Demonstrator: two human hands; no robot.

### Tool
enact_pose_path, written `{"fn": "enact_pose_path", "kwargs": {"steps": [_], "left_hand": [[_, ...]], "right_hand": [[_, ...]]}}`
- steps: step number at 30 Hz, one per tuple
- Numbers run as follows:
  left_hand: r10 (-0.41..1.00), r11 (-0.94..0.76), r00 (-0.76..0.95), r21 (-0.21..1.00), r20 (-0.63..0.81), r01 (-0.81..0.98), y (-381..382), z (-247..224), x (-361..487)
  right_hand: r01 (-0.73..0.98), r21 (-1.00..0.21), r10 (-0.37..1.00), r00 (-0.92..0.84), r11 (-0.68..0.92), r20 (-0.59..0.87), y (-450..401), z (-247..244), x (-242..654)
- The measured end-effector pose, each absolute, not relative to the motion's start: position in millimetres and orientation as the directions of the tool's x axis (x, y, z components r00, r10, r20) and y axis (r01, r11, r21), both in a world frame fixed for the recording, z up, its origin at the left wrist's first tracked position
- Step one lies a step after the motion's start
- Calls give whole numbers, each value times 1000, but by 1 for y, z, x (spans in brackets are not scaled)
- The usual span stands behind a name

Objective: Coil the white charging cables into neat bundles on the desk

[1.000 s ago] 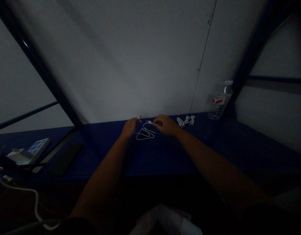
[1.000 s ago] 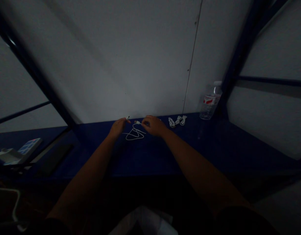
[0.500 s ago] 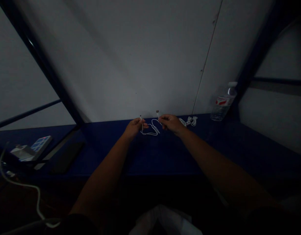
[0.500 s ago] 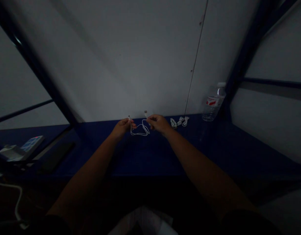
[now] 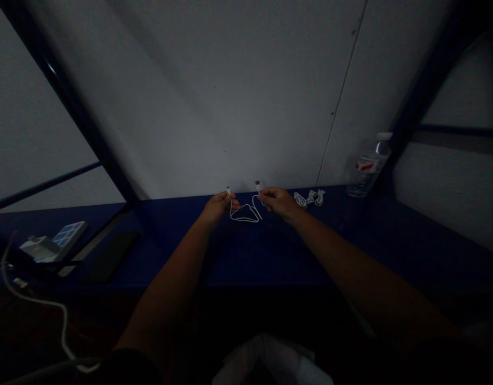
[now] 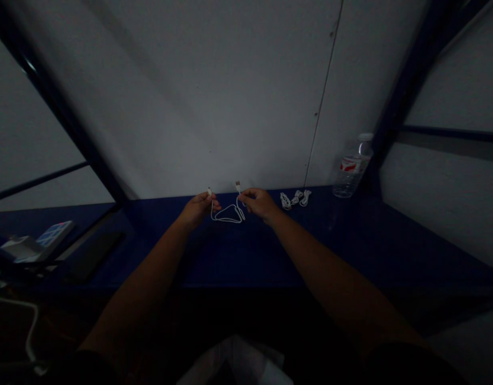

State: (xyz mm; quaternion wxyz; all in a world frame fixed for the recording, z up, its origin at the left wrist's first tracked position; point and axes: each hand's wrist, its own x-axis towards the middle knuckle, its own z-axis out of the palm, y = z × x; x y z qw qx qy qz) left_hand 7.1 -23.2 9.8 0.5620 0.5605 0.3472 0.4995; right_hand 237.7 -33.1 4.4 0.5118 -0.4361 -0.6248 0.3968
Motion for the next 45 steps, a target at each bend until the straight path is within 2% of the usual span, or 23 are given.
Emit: {"fn": "enact_pose_path", "kwargs": {"steps": [3, 9, 14, 20, 24, 28, 30, 34, 37, 40, 43, 45], "left_hand": [[951, -146, 255, 981, 174, -126, -25, 11, 6], [945, -255, 212, 967, 250, -6, -25, 11, 9], [934, -333, 174, 935, 311, 118, -32, 16, 15], [920, -373, 200, 908, 337, 191, -35, 17, 21], [928, -368, 16, 911, 372, 185, -24, 12, 15], [872, -391, -155, 851, 465, 351, -12, 14, -7], [836, -395, -235, 842, 496, 368, -8, 19, -20], [822, -369, -415, 920, 389, 133, 0, 28, -41], [897, -289, -353, 957, 267, -11, 3, 28, -47], [966, -122, -221, 991, 132, 56, 2, 21, -45], [998, 46, -43, 976, -38, 212, -3, 13, -42], [990, 87, 80, 950, -117, 301, -7, 9, -39]], "right_hand": [[159, -935, 948, -85, 317, 307, -34, 5, 238], [381, -857, 935, -76, 348, 347, -33, 5, 241], [401, -851, 938, -71, 339, 340, -28, 1, 242], [336, -886, 946, -64, 320, 317, -27, -3, 240], [261, -894, 927, -9, 363, 374, -23, -1, 247], [78, -879, 853, 216, 471, 476, -5, 5, 273], [17, -854, 787, 380, 520, 486, 6, 8, 294], [-98, -833, 683, 628, 545, 373, 22, 7, 337], [-171, -818, 655, 696, 549, 294, 25, 4, 358], [-177, -838, 655, 712, 516, 253, 26, 2, 363], [-146, -855, 679, 679, 497, 278, 26, 2, 357], [-113, -858, 684, 658, 501, 314, 27, 2, 353]]}}
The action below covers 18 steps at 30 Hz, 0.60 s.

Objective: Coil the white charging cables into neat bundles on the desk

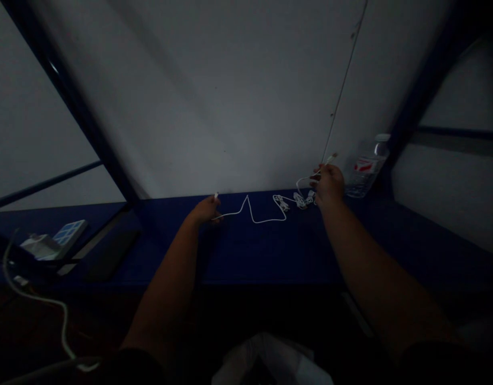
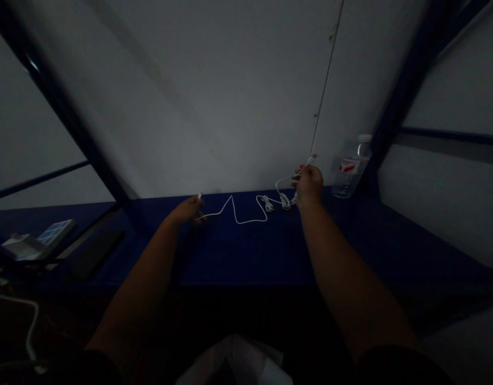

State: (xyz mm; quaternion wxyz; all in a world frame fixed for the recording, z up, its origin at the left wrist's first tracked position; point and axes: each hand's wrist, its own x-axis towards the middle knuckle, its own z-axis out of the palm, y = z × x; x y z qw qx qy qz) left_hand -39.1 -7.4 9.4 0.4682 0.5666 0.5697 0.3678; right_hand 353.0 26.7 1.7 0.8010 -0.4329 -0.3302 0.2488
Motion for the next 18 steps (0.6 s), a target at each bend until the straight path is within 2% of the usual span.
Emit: {"fn": "enact_pose_path", "kwargs": {"steps": [2, 7, 9, 12, 18], "left_hand": [[981, 45, 159, 933, -108, 356, -13, 9, -36], [946, -243, 289, 911, 147, 333, -29, 19, -26], [909, -311, 376, 894, 180, 323, -36, 26, -23], [867, -343, 467, 886, 172, 312, -44, 36, -20], [866, -359, 433, 913, 250, 191, -41, 33, -16]], "right_hand": [[-84, -857, 681, 647, 509, 342, 27, 1, 350], [-84, -862, 699, 628, 499, 343, 29, -2, 350], [-91, -870, 710, 621, 485, 331, 30, -3, 350], [-75, -881, 724, 605, 466, 332, 29, -3, 347], [-31, -892, 734, 581, 451, 350, 25, 0, 338]]}}
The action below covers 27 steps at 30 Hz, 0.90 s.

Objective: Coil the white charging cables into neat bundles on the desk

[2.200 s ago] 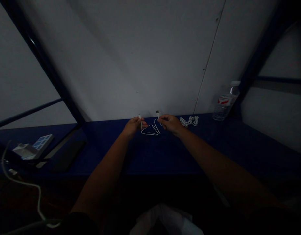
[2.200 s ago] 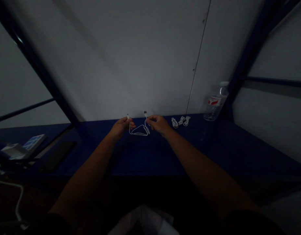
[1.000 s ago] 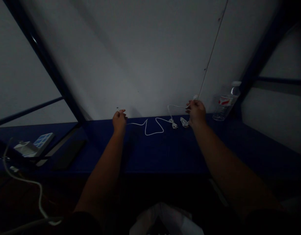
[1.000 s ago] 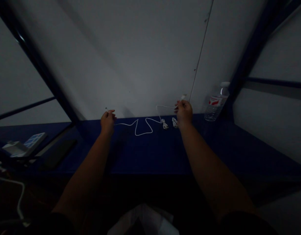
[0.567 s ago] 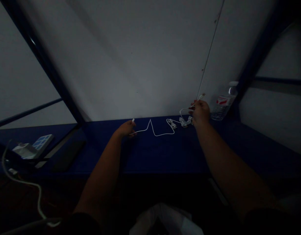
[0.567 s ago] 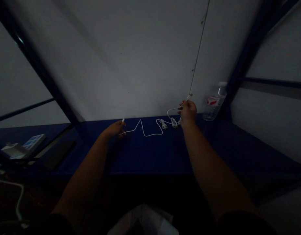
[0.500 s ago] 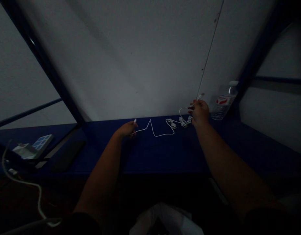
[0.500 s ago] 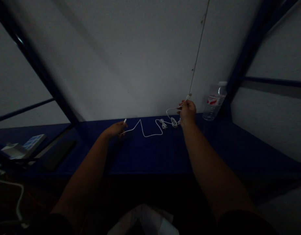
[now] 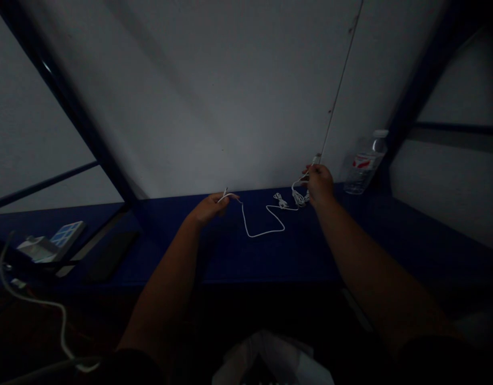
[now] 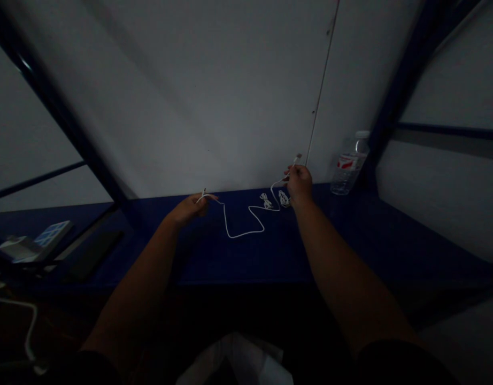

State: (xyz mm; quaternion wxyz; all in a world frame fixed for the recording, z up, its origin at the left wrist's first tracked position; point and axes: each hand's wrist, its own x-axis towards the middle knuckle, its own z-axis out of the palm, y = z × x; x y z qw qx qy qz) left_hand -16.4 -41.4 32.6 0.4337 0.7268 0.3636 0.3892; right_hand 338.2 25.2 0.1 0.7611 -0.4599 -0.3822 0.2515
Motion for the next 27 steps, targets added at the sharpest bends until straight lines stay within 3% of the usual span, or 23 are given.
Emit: {"fn": "enact_pose_path", "kwargs": {"steps": [6, 9, 12, 15, 21, 27], "left_hand": [[888, -241, 366, 960, 277, -140, -37, 34, -6], [904, -63, 396, 964, 165, -257, -37, 37, -5], [929, 76, 368, 995, -48, -61, -34, 35, -8], [937, 97, 312, 974, -160, 206, -32, 29, -11], [892, -157, 431, 805, -132, 572, -33, 24, -15], [760, -402, 630, 644, -161, 650, -38, 29, -17]], "right_hand": [[-52, -895, 753, 563, 444, 340, 26, 0, 336], [-99, -889, 765, 557, 447, 322, 24, 1, 335], [-264, -864, 810, 536, 428, 237, 20, 3, 334], [-495, -789, 876, 468, 365, 112, 17, 6, 336], [-623, -703, 865, 501, 343, -22, 19, 11, 345], [-597, -714, 846, 533, 366, -12, 17, 13, 352]]}}
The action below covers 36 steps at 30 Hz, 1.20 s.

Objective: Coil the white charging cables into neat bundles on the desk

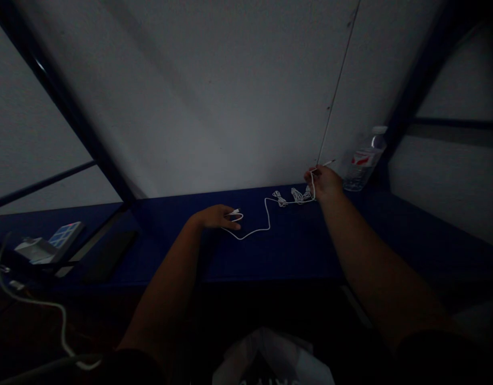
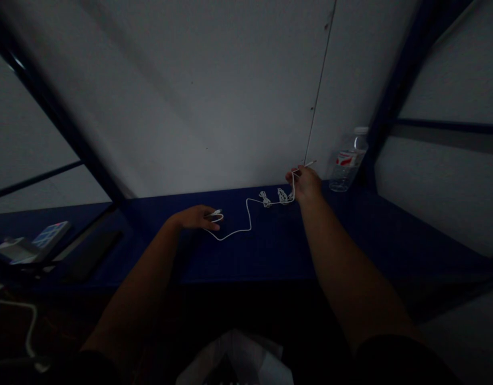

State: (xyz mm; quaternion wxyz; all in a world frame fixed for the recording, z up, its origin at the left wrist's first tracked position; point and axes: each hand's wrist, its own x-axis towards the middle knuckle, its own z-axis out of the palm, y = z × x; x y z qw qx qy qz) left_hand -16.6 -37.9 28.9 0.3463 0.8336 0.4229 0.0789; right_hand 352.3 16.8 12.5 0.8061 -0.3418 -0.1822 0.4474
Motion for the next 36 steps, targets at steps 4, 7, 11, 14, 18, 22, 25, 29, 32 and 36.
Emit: {"fn": "enact_pose_path", "kwargs": {"steps": [4, 7, 11, 14, 18, 22, 25, 29, 32, 36], "left_hand": [[716, -425, 644, 563, -269, 708, -39, 30, -16], [705, -441, 646, 531, -293, 723, -38, 26, -15], [691, -494, 667, 492, -279, 717, -36, 22, -14], [670, -533, 710, 523, -220, 665, -37, 24, -14], [667, -409, 719, 711, -196, 573, -43, 33, -17], [722, -357, 684, 789, -107, 500, -46, 39, -18], [734, -411, 679, 806, 16, 425, -47, 42, -18], [811, -305, 572, 921, 119, 241, -48, 42, -17], [881, -239, 410, 970, 236, -46, -45, 39, -13], [939, -211, 196, 924, 282, -319, -38, 38, -9]], "right_hand": [[-595, -710, 844, 537, 376, -3, 15, 12, 353], [-580, -718, 841, 541, 384, 13, 17, 10, 354], [-570, -731, 844, 535, 376, 18, 18, 8, 355], [-570, -732, 847, 532, 372, 16, 17, 9, 354], [-546, -749, 837, 546, 376, 22, 14, 11, 351], [-528, -763, 834, 550, 373, 27, 12, 13, 350], [-515, -777, 838, 544, 362, 29, 12, 12, 350], [-442, -818, 839, 537, 368, 87, 14, 8, 345], [-372, -865, 862, 491, 338, 126, 12, 6, 330], [-289, -910, 921, 338, 297, 193, 4, 5, 303]]}}
